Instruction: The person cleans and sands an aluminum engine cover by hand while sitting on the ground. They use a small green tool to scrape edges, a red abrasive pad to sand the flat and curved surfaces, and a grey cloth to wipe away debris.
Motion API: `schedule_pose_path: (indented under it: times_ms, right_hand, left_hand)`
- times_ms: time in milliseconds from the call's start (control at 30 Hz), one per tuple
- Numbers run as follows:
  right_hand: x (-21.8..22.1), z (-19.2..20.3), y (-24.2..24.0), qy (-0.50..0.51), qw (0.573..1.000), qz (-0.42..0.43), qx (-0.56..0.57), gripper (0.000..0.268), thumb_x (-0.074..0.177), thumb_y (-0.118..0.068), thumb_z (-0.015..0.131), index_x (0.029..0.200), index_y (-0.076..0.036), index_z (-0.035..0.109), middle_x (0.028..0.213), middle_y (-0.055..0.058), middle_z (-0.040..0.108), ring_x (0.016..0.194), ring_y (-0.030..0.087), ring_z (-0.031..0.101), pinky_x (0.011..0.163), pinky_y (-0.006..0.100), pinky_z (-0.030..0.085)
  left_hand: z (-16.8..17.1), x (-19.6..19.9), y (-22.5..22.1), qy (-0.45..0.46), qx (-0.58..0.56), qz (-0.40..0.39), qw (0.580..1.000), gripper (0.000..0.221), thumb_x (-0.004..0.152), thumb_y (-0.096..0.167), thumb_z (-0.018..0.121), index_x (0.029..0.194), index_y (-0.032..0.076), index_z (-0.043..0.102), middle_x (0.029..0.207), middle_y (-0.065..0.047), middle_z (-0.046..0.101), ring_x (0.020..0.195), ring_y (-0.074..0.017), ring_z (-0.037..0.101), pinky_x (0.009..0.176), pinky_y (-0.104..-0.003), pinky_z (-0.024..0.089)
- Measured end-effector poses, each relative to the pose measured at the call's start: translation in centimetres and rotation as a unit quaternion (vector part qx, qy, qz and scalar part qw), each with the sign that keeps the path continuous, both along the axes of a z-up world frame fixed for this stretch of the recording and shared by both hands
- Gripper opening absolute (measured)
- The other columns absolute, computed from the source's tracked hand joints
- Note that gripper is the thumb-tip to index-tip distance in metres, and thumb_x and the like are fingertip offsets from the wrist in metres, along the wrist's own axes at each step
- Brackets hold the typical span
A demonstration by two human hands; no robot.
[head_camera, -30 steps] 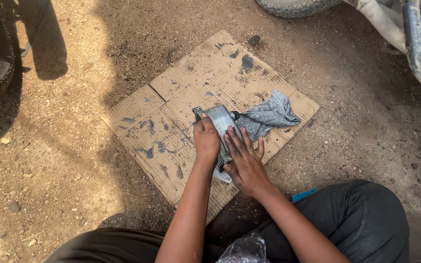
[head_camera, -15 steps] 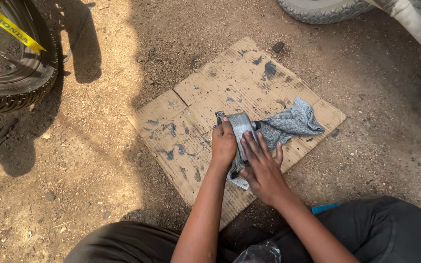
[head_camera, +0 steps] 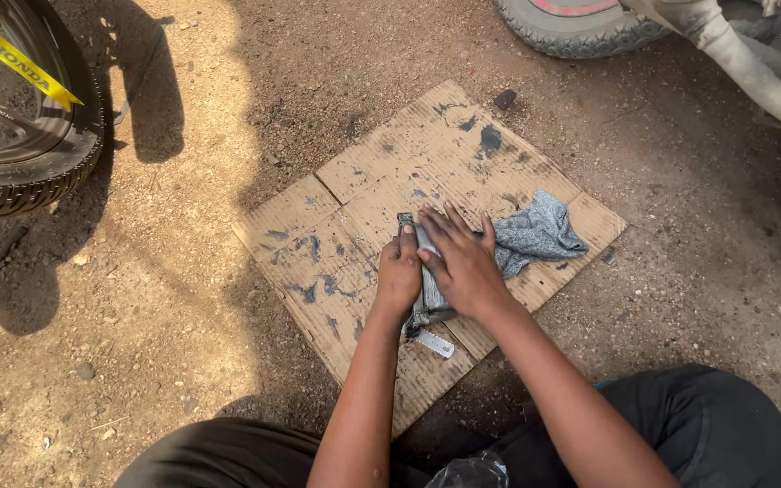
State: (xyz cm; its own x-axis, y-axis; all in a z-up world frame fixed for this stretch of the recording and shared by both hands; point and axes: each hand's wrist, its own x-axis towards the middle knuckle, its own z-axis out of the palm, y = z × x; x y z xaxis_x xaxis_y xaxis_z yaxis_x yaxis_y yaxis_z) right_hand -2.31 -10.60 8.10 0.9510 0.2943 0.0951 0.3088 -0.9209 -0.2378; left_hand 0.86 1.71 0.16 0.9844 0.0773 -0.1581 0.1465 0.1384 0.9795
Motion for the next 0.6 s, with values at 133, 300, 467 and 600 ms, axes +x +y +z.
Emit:
schedule_pose_path:
  times_ms: [133, 300, 467, 600]
  right_hand:
    - [-8.0, -2.9, -0.2, -0.106, 0.994, 0.013, 0.025, 0.063, 0.106, -0.046, 0.029, 0.159, -0.013, 0.033, 0.169, 0.003, 0.024, 0.155, 0.028, 0.018, 0.121, 0.057, -0.004]
    - [-7.6, -3.2, 0.6, -0.143, 0.988, -0.018, 0.052, 0.057, 0.105, -0.031, 0.031, 0.158, -0.011, 0.035, 0.169, 0.006, 0.027, 0.155, 0.032, 0.019, 0.122, 0.059, -0.001]
    - [0.6, 1.4, 1.4, 0.051, 0.992, -0.103, 0.044, 0.047, 0.109, -0.032, 0.027, 0.148, -0.018, 0.05, 0.161, -0.003, 0.044, 0.158, 0.02, 0.026, 0.128, 0.057, 0.002]
    - [-1.8, 0.2, 0.8, -0.038, 0.998, -0.037, 0.045, 0.048, 0.109, -0.028, 0.029, 0.153, -0.013, 0.043, 0.163, 0.002, 0.038, 0.154, 0.025, 0.026, 0.123, 0.062, 0.004]
  left_hand:
    - [0.1, 0.0, 0.5, -0.01, 0.032, -0.016, 0.999, 0.067, 0.105, 0.051, 0.042, 0.095, -0.01, 0.069, 0.085, -0.021, 0.072, 0.08, -0.0233, 0.063, 0.079, -0.037, 0.053]
    - [-0.4, 0.2, 1.1, -0.02, 0.009, -0.059, 0.998, 0.065, 0.102, 0.051, 0.042, 0.104, -0.008, 0.068, 0.093, -0.017, 0.072, 0.087, -0.0214, 0.065, 0.084, -0.035, 0.052]
    - [-1.3, 0.2, 1.3, -0.073, 0.087, -0.036, 0.993, 0.062, 0.106, 0.049, 0.045, 0.101, -0.01, 0.067, 0.091, -0.017, 0.068, 0.089, -0.0205, 0.062, 0.085, -0.035, 0.049]
    - [-0.4, -0.5, 0.9, -0.058, 0.034, -0.035, 0.997, 0.061, 0.106, 0.045, 0.042, 0.094, -0.009, 0.067, 0.081, -0.015, 0.068, 0.079, -0.0203, 0.059, 0.078, -0.036, 0.051]
